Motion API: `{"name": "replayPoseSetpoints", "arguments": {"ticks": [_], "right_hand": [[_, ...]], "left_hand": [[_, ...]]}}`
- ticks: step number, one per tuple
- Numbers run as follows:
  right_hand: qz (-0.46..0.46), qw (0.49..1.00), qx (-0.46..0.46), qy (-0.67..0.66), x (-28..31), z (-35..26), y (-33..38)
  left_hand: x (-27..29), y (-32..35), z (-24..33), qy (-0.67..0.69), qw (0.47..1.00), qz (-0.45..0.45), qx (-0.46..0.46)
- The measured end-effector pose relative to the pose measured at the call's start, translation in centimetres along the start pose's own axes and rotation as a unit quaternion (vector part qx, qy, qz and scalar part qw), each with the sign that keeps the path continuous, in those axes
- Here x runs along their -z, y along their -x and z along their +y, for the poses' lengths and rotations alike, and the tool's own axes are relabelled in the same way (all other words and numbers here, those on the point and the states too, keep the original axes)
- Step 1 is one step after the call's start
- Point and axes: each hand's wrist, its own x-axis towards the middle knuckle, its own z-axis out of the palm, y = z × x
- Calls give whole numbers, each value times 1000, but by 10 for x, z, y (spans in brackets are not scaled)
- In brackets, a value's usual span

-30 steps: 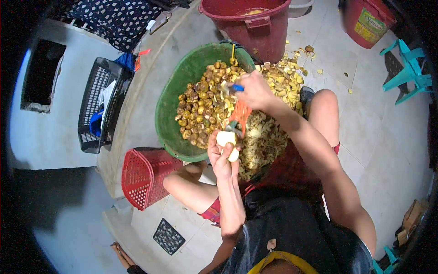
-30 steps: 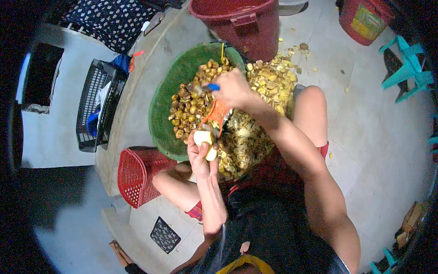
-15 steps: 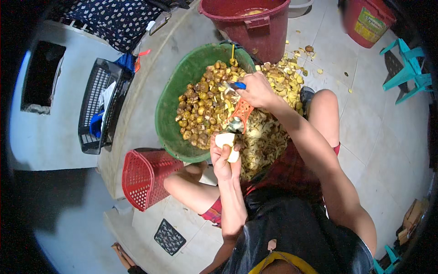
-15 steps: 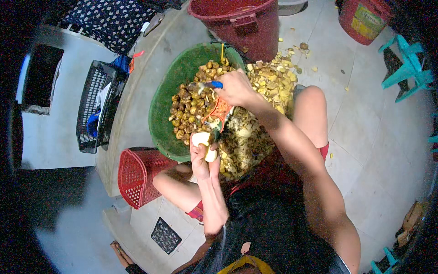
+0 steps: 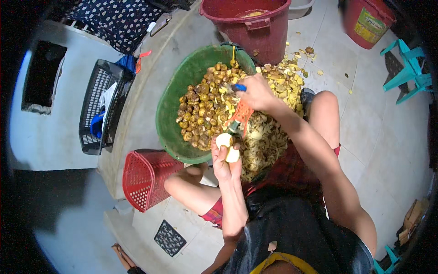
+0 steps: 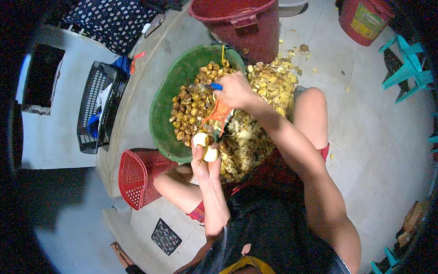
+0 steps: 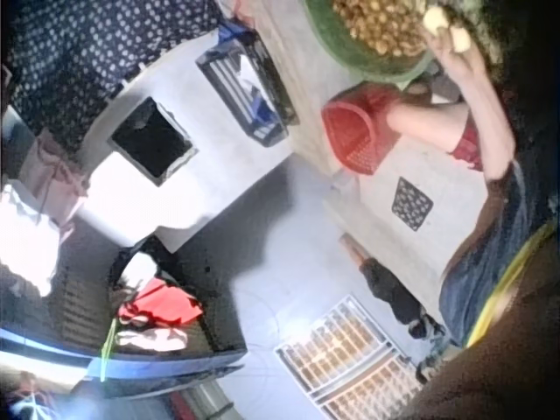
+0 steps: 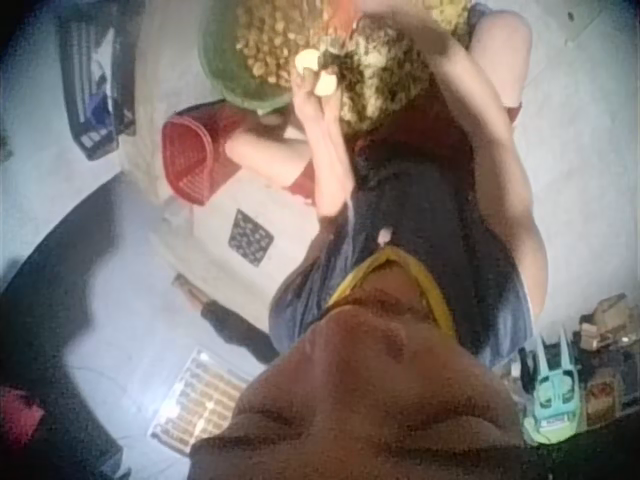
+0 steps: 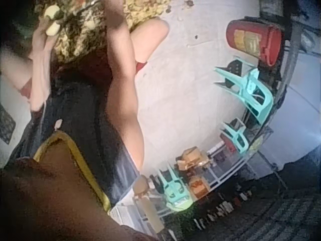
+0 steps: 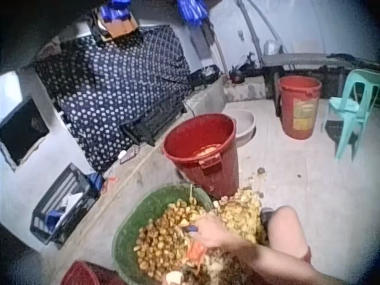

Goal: The person peels small yellow fruits using a hand peeler while sitting on the floor, placing the peeled fruit into a red bucket.

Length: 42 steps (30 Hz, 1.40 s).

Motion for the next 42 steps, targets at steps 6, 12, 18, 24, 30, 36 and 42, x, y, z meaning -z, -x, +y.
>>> {"name": "replayPoseSetpoints", "arguments": {"ticks": [6, 12, 18, 24, 30, 36, 42], "right_hand": [[27, 985, 170, 12, -11, -8, 11], [-29, 982, 177, 56, -7, -2, 6], [-25, 975, 205, 79, -6, -9, 9], [-39, 993, 83, 77, 13, -12, -4], [-16, 993, 47, 104, 3, 10, -5], [38, 980, 164, 106, -3, 4, 0], [55, 979, 177, 79, -8, -14, 7]], "left_hand": [[-7, 4, 2, 34, 997, -14, 63], [3, 3, 8, -85, 987, -86, 108], [6, 5, 12, -200, 973, -100, 63], [4, 5, 9, -117, 990, -83, 12], [1, 6, 5, -124, 991, -50, 15], [4, 5, 0, -87, 995, -49, -18], [-1, 3, -2, -67, 996, -46, -34]]}}
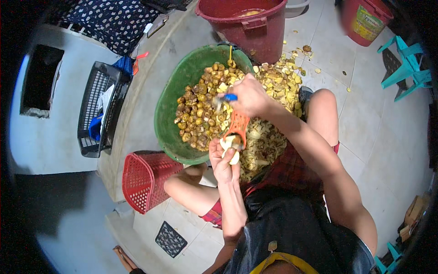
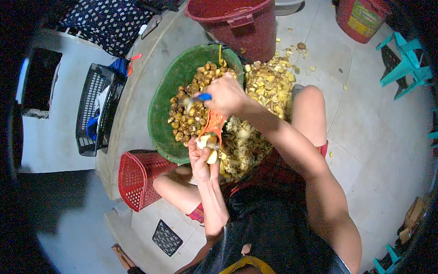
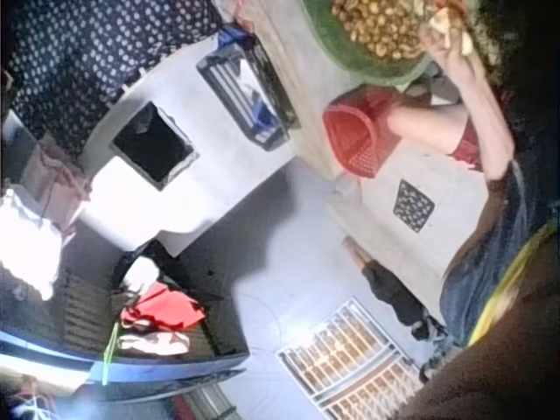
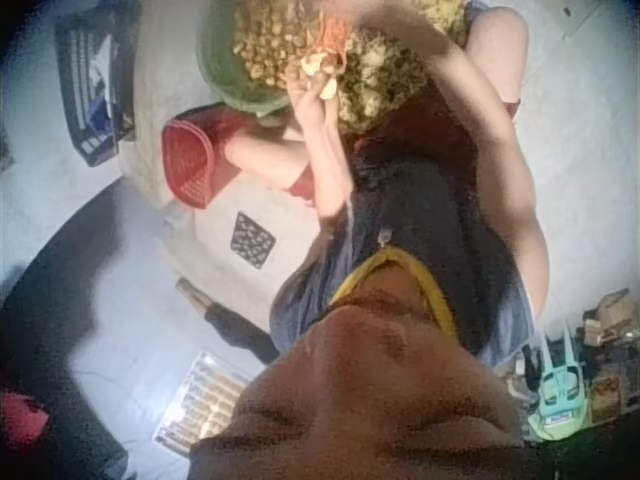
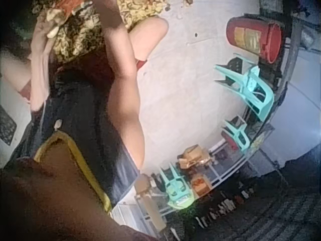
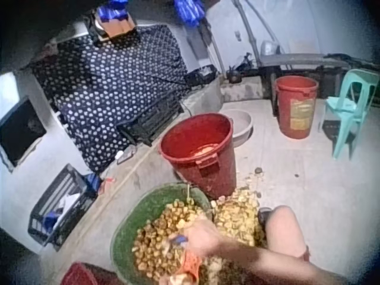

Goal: The person peels small yellow fruits using a hand peeler while sitting on the floor, placing the peeled fruit into a red bucket.

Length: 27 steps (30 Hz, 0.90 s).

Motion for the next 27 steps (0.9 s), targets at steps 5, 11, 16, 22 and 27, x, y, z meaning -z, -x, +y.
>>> {"name": "replayPoseSetpoints", "arguments": {"ticks": [5, 11, 16, 22, 27], "right_hand": [[-55, 990, -122, -36, 10, 6, -1], [-37, 990, -126, 45, 6, 27, -2], [-78, 992, -87, -52, 16, -3, -6], [-1, 1000, -12, -24, 1, 3, 2], [51, 998, 10, 20, 2, -4, 5]], "left_hand": [[4, 3, 0, 8, 999, 32, 12], [2, 4, 6, 15, 999, -21, -23], [3, -5, 4, -130, 988, 8, -79], [-6, -5, -3, -236, 963, 32, -125], [-1, -1, -2, -362, 919, 70, -137]]}}
